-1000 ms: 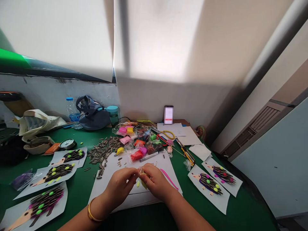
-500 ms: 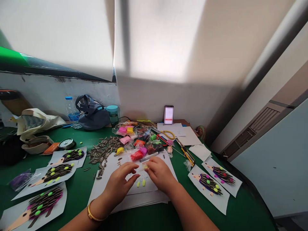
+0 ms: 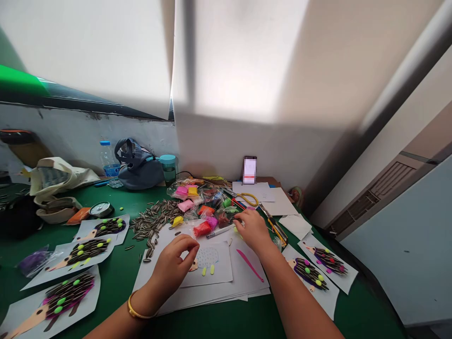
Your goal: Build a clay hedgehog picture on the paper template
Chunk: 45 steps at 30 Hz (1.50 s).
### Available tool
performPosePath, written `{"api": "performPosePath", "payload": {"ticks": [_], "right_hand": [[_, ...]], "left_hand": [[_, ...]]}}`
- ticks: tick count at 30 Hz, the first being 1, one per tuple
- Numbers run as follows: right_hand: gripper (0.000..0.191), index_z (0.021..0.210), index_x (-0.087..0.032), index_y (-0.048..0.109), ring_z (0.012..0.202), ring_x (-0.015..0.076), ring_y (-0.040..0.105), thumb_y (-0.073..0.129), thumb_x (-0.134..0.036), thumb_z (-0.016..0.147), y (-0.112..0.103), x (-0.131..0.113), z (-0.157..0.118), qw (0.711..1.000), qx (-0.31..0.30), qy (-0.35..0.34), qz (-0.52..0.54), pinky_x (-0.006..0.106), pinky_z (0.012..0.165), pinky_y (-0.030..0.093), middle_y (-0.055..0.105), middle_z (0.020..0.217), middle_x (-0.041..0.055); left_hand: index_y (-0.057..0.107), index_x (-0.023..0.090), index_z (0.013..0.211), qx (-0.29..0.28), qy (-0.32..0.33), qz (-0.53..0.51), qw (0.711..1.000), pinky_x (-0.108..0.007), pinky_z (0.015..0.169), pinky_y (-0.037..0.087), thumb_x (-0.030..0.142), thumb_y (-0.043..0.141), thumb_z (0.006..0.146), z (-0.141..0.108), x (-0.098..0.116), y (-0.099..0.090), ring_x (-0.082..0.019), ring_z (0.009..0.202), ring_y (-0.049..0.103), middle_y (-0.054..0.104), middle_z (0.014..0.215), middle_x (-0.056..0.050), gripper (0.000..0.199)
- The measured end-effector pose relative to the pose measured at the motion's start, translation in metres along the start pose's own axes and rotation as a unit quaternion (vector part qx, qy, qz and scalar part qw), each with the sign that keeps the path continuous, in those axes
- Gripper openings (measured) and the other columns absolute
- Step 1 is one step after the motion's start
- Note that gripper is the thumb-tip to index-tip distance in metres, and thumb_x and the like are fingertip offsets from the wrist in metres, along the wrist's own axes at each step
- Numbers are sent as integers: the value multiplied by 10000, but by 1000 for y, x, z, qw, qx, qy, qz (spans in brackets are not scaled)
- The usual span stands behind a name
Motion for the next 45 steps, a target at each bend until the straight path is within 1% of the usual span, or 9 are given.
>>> {"api": "performPosePath", "payload": {"ticks": [9,12,14,17,22,27,31,36,45], "right_hand": [[242,1039,-234,723,1038,276,490,644,-344,838,38,-70,31,995,-14,-61,-81,389,869,377,624,1065,99],[314,1118,-241,698,1100,280,485,572,-194,834,20,-36,37,996,31,8,-86,387,898,364,612,1156,110],[433,1206,-271,658,1138,297,482,579,-163,794,6,10,34,988,32,120,-94,398,898,367,594,1226,108],[384,1126,-221,711,1050,347,543,624,-191,753,-5,61,26,979,16,181,-91,437,831,396,642,1102,155],[317,1023,-191,744,987,320,587,474,-292,890,-19,88,16,976,61,205,-48,431,833,420,679,1011,162],[466,1129,-152,686,1054,262,591,333,-407,962,-31,50,12,977,123,150,91,349,878,463,688,1106,127],[432,1039,-156,713,896,241,641,476,-498,926,-8,-15,-3,922,27,76,379,337,800,498,719,966,86],[361,931,-197,743,858,215,621,515,-478,927,7,-83,-29,907,-48,4,418,334,793,489,694,908,63],[546,1143,-224,670,896,238,612,631,-653,807,43,-98,-48,855,-125,-14,503,349,780,503,683,1005,64]], "left_hand": [[629,210,816,-7,-16,7,1000,-297,710,474,206,511,919,2,-12,1,-182,779,580,624,821,-29,157],[624,207,808,-4,-22,6,1000,-302,715,470,207,510,919,3,-14,-1,-183,783,580,620,816,-29,159],[622,208,807,-2,-27,2,1000,-306,721,472,215,511,920,3,-14,-1,-186,792,583,621,822,-30,159],[625,208,810,-7,-30,-5,1000,-310,718,473,226,509,923,2,-12,1,-189,795,585,622,822,-33,163],[629,210,799,-7,-29,-11,999,-315,707,474,222,513,917,1,-10,2,-191,781,583,623,810,-35,166],[647,211,846,17,-46,-59,997,-329,741,497,256,539,914,2,-16,-1,-194,817,596,642,856,-41,136],[672,204,1006,23,-108,-178,978,-327,720,534,330,617,872,0,-31,6,-190,815,635,680,974,-69,192],[645,183,1136,-54,-191,-348,916,-273,592,522,426,696,810,-6,-35,33,-214,823,672,717,971,-92,410],[633,177,931,-42,-243,-381,891,-240,512,467,481,724,765,-11,-38,37,-177,688,647,703,798,-39,359]]}}
Point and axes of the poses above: each hand's wrist, its own z-axis towards the middle knuckle, its own y-axis out of the palm, x = y × z, the point moved 9 cm from there along z, towards the middle knuckle
